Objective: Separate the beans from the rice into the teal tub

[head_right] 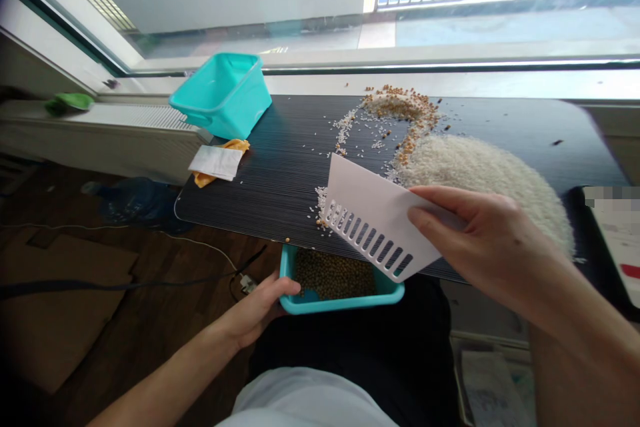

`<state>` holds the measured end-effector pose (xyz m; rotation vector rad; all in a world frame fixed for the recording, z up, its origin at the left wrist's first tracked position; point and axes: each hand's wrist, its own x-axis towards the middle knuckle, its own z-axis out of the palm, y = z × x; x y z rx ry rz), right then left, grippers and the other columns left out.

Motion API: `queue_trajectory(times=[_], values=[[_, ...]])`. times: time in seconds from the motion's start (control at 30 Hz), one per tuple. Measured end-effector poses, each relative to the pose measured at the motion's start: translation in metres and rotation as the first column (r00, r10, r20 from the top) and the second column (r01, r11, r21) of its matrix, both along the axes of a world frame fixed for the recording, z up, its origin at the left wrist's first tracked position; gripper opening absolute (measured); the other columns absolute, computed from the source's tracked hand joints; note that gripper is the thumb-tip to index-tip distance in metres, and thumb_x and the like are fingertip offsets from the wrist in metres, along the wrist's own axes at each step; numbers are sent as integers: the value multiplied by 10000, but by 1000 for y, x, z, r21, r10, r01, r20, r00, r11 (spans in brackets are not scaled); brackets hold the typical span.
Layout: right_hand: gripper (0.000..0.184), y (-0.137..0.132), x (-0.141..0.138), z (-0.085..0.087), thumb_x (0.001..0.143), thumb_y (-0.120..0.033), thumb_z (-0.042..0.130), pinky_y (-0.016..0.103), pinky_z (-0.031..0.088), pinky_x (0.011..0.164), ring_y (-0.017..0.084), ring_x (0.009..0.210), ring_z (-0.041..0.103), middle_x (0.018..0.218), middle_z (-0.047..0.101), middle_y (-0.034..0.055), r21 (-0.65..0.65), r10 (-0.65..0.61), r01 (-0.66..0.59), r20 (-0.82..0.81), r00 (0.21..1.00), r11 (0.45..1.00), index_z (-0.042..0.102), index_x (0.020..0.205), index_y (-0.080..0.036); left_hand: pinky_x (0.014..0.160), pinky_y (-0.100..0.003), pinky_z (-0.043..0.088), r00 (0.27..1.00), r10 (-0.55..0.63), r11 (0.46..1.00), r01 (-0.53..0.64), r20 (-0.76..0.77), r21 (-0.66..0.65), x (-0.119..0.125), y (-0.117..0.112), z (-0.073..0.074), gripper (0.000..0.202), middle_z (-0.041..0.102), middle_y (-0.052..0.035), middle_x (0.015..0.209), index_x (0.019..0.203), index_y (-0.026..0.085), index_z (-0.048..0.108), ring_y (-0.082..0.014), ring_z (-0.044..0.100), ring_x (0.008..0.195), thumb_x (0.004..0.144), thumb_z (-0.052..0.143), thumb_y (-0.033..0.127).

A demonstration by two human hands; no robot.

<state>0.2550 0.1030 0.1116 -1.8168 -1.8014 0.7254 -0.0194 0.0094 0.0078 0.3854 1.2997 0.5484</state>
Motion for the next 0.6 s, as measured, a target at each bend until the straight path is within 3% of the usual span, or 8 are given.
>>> queue_trajectory(times=[0.17, 0.33, 0.6], values=[[387, -2, 0, 4, 590, -534, 589, 286, 369, 312, 177, 372, 548, 480, 643, 13, 20, -33, 32, 19, 999, 999, 775, 795, -263, 789, -323, 491, 1000, 4, 1000, -4, 7, 14, 0, -1, -1, 342, 683, -42, 990, 1003, 172, 586, -191, 607, 899, 693, 662, 294], [384, -3, 0, -1, 625, -531, 611, 292, 445, 354, 191, 424, 601, 549, 691, 12, 7, 24, -24, 3, 1000, 1000, 786, 839, -266, 789, -321, 495, 1000, 8, 1000, -8, 8, 8, -1, -1, 0, 388, 685, -37, 972, 1048, 171, 588, -187, 604, 883, 686, 666, 288], [360, 0, -8, -1, 653, -492, 607, 276, 433, 368, 168, 427, 588, 560, 692, 13, 74, 7, -10, 44, 999, 997, 792, 847, -251, 803, -321, 495, 1000, 11, 1000, -11, 9, 19, -5, -1, 3, 449, 692, -63, 1075, 1126, 172, 588, -203, 610, 934, 698, 654, 290]])
